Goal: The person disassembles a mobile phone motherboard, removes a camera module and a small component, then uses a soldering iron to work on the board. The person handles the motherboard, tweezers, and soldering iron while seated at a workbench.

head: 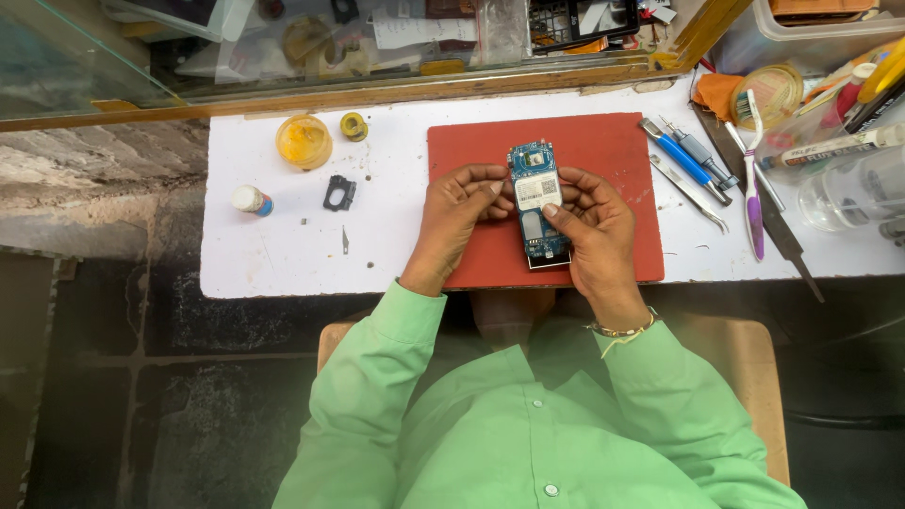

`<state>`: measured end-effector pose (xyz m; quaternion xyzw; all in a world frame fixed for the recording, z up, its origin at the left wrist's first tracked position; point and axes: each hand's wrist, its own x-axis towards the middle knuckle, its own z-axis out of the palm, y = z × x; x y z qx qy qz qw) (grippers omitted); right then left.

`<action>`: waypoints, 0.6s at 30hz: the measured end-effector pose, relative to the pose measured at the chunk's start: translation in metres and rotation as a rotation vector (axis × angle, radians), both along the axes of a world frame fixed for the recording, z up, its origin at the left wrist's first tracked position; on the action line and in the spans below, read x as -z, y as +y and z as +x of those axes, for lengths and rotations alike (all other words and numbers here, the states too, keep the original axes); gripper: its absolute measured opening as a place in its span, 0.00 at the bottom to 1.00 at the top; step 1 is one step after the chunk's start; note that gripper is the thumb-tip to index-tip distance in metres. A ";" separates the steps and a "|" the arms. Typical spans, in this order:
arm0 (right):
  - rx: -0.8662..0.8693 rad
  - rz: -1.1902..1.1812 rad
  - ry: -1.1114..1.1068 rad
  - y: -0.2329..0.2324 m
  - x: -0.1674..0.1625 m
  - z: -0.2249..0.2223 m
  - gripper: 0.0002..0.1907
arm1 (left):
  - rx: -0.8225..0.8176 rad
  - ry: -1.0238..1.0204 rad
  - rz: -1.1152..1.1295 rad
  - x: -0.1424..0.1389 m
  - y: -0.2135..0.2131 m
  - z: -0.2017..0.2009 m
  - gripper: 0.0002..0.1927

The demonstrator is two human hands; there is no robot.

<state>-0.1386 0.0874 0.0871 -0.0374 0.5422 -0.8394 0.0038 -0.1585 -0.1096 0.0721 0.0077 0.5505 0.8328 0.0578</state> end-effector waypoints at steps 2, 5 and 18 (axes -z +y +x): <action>0.002 0.011 0.001 0.001 -0.002 0.003 0.22 | 0.010 0.003 0.002 0.000 -0.001 0.001 0.13; 0.007 0.078 0.027 0.001 -0.004 0.007 0.20 | 0.015 0.008 -0.020 0.000 0.000 0.000 0.13; 0.269 0.941 0.484 -0.014 -0.032 0.016 0.14 | -0.069 0.120 -0.217 0.010 0.012 0.005 0.14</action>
